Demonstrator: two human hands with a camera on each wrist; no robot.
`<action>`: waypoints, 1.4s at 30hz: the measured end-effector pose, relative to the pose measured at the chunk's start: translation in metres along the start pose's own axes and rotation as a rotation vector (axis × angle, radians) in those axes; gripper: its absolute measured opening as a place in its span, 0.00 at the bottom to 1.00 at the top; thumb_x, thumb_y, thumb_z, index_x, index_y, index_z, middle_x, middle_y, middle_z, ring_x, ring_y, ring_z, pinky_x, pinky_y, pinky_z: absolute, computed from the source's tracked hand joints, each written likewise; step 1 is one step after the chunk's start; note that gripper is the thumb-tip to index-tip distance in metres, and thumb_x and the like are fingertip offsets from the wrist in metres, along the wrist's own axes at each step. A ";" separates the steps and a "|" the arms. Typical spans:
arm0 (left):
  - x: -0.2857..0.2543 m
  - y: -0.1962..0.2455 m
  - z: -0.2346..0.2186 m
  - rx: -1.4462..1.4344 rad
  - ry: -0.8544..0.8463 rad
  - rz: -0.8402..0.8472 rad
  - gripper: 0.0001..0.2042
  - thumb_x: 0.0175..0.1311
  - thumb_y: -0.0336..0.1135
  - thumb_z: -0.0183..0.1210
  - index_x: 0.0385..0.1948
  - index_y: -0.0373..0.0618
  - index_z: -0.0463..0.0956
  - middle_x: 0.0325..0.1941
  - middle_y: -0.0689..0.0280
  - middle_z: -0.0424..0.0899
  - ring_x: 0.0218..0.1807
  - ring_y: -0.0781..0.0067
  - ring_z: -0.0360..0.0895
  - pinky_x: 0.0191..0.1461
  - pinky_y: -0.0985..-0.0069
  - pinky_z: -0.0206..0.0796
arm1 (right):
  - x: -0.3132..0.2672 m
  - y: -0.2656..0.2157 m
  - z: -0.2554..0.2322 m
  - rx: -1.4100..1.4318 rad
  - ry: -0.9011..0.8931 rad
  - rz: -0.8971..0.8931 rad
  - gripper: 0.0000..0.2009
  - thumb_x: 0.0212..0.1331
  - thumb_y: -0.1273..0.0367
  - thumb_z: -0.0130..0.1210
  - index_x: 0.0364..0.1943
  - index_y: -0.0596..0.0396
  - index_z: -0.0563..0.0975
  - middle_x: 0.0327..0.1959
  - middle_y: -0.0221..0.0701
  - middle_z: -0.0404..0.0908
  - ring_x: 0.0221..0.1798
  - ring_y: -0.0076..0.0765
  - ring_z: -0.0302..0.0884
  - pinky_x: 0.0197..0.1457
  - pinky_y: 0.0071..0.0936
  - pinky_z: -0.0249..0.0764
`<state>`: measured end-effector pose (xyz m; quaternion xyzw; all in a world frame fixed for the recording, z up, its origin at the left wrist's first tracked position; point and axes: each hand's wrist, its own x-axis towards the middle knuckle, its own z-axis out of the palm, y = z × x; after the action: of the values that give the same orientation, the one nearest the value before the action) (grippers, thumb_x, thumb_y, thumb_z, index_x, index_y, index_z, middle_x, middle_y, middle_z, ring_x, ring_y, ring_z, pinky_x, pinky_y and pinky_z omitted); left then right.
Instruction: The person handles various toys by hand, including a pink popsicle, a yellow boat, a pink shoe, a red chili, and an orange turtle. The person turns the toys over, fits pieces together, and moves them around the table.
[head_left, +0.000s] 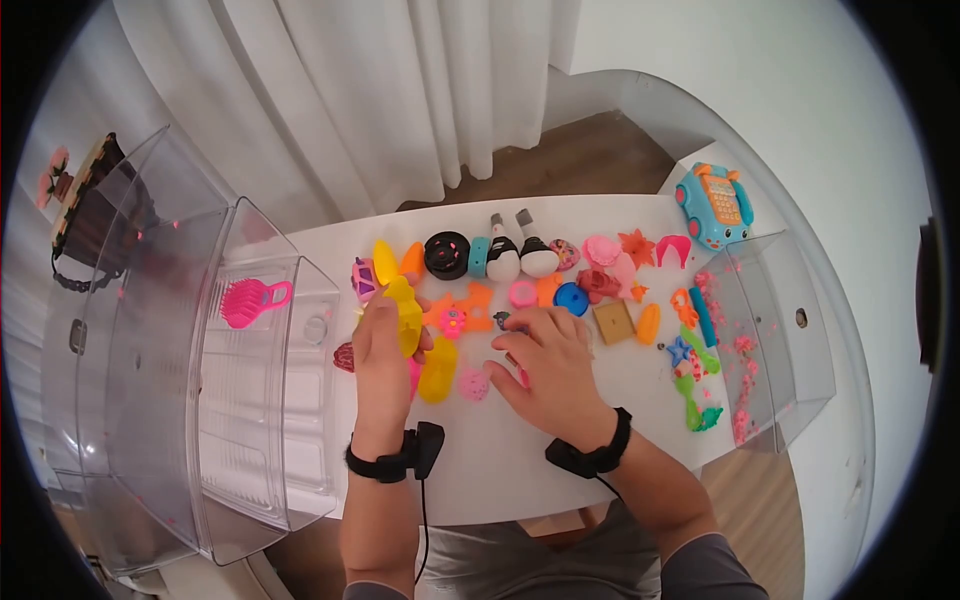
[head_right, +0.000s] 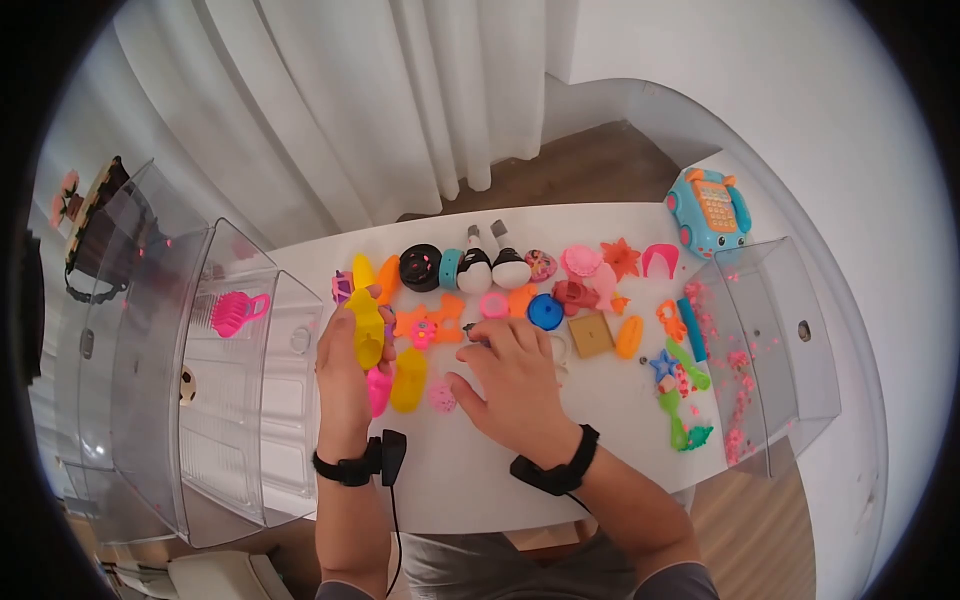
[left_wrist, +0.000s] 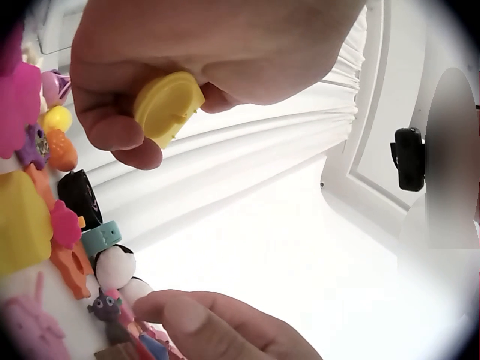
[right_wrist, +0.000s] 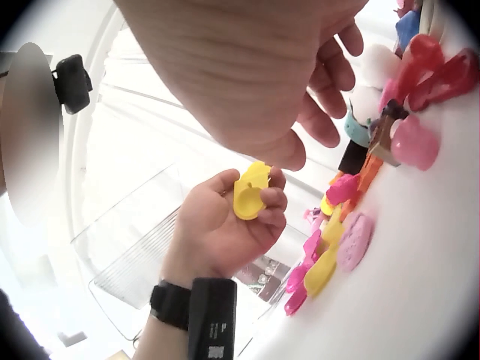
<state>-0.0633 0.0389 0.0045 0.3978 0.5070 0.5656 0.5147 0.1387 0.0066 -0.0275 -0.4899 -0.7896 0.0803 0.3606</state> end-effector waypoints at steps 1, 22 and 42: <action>0.002 -0.003 -0.002 -0.056 0.003 -0.012 0.24 0.82 0.50 0.41 0.59 0.40 0.77 0.40 0.68 0.83 0.33 0.82 0.74 0.33 0.81 0.63 | 0.002 -0.006 0.004 -0.021 0.008 0.030 0.13 0.51 0.65 0.71 0.39 0.51 0.83 0.54 0.33 0.77 0.60 0.47 0.70 0.63 0.47 0.64; 0.017 -0.004 -0.014 -0.306 0.056 -0.158 0.23 0.80 0.47 0.40 0.52 0.39 0.80 0.33 0.65 0.84 0.30 0.75 0.76 0.34 0.79 0.65 | 0.010 -0.041 0.062 -0.133 0.061 0.232 0.12 0.48 0.64 0.72 0.36 0.53 0.85 0.52 0.31 0.76 0.59 0.46 0.68 0.59 0.45 0.62; -0.026 -0.011 0.036 -0.451 -0.473 -0.417 0.22 0.84 0.44 0.43 0.67 0.38 0.69 0.60 0.62 0.81 0.56 0.71 0.81 0.63 0.70 0.71 | 0.001 0.037 -0.052 0.641 0.015 0.254 0.09 0.69 0.66 0.65 0.40 0.58 0.79 0.53 0.33 0.76 0.59 0.35 0.73 0.64 0.31 0.68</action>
<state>-0.0224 0.0184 0.0012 0.2826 0.3071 0.4388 0.7958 0.1986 0.0147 -0.0068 -0.4465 -0.6542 0.3651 0.4892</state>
